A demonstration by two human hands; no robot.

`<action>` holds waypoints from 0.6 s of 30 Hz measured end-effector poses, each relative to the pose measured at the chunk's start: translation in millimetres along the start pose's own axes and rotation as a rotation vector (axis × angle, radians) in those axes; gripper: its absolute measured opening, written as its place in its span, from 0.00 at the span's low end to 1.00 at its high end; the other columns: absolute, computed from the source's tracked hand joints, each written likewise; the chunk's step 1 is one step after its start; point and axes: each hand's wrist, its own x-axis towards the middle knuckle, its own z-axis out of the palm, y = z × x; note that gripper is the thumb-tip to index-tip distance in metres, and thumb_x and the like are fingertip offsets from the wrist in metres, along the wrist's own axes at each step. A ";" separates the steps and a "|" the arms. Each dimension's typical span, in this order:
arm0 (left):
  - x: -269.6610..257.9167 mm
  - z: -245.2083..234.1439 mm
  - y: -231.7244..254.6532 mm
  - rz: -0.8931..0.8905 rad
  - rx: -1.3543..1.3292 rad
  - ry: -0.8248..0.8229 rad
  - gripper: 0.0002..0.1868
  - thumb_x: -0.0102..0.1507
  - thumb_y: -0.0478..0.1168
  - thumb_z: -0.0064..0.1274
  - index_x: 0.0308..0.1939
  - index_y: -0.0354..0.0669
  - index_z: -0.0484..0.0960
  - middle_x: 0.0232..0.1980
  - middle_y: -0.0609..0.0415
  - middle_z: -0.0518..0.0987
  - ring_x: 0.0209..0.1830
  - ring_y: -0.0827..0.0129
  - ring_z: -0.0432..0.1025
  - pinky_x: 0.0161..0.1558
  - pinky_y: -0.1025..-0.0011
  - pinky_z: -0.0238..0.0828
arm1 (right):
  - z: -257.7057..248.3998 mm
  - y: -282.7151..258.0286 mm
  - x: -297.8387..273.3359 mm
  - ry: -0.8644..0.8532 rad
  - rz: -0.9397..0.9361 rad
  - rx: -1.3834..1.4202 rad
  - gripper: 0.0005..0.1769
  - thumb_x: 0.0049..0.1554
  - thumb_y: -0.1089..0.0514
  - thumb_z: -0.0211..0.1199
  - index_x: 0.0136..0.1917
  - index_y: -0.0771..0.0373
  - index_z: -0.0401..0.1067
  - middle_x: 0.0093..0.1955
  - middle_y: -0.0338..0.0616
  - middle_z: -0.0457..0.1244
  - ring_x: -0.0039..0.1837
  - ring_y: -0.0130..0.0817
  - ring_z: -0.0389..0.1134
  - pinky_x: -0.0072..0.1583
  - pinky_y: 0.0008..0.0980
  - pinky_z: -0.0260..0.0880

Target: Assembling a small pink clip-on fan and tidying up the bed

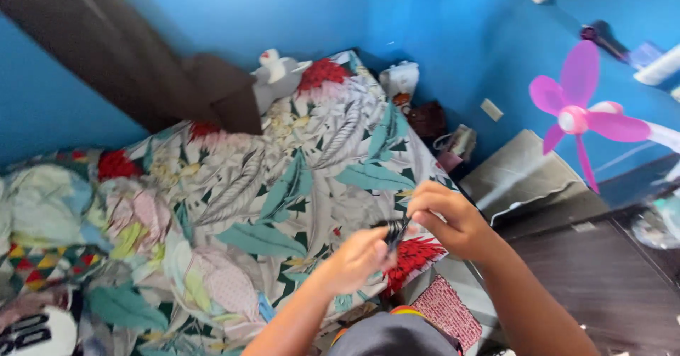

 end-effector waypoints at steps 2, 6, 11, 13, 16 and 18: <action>5.7 9.4 5.5 -0.001 -0.114 -0.046 0.39 0.73 0.66 0.28 0.68 0.36 0.71 0.27 0.64 0.64 0.26 0.77 0.56 0.33 0.76 0.55 | 7.7 18.4 -12.8 0.065 0.002 0.109 0.15 0.67 0.52 0.51 0.45 0.63 0.71 0.45 0.47 0.63 0.50 0.38 0.64 0.57 0.36 0.65; 18.6 19.0 -28.8 -0.097 -0.583 -0.098 0.22 0.72 0.56 0.43 0.33 0.42 0.67 0.24 0.62 0.58 0.21 0.81 0.50 0.23 0.80 0.39 | 32.2 50.0 -50.6 0.185 0.166 0.594 0.17 0.68 0.47 0.52 0.51 0.63 0.69 0.52 0.60 0.68 0.56 0.45 0.69 0.58 0.40 0.71; 37.4 31.8 -57.3 -0.203 -0.691 -0.057 0.23 0.72 0.55 0.46 0.51 0.35 0.76 0.25 0.61 0.65 0.21 0.81 0.55 0.23 0.82 0.45 | 36.6 58.2 -88.6 0.420 0.270 0.787 0.17 0.67 0.50 0.55 0.51 0.69 0.70 0.34 0.51 0.64 0.37 0.36 0.66 0.44 0.32 0.67; 50.4 39.5 -62.1 -0.271 -0.597 0.016 0.22 0.70 0.55 0.48 0.46 0.38 0.78 0.26 0.60 0.71 0.21 0.82 0.60 0.22 0.82 0.49 | 27.6 56.5 -100.5 0.509 0.316 0.721 0.19 0.66 0.50 0.56 0.50 0.70 0.71 0.36 0.53 0.66 0.39 0.39 0.69 0.45 0.32 0.70; 70.9 55.5 -66.1 -0.092 -0.503 0.154 0.11 0.74 0.48 0.41 0.48 0.45 0.63 0.29 0.61 0.59 0.27 0.77 0.53 0.34 0.77 0.51 | 7.9 54.4 -115.7 0.534 0.296 0.689 0.18 0.66 0.51 0.56 0.46 0.70 0.69 0.36 0.50 0.66 0.40 0.37 0.69 0.45 0.32 0.72; 80.7 68.6 -73.4 -0.114 -0.642 0.167 0.12 0.74 0.47 0.42 0.48 0.43 0.60 0.24 0.52 0.63 0.20 0.72 0.54 0.19 0.70 0.61 | -4.9 70.5 -137.3 0.559 0.332 0.423 0.17 0.65 0.49 0.58 0.48 0.66 0.74 0.43 0.43 0.68 0.45 0.33 0.67 0.50 0.31 0.66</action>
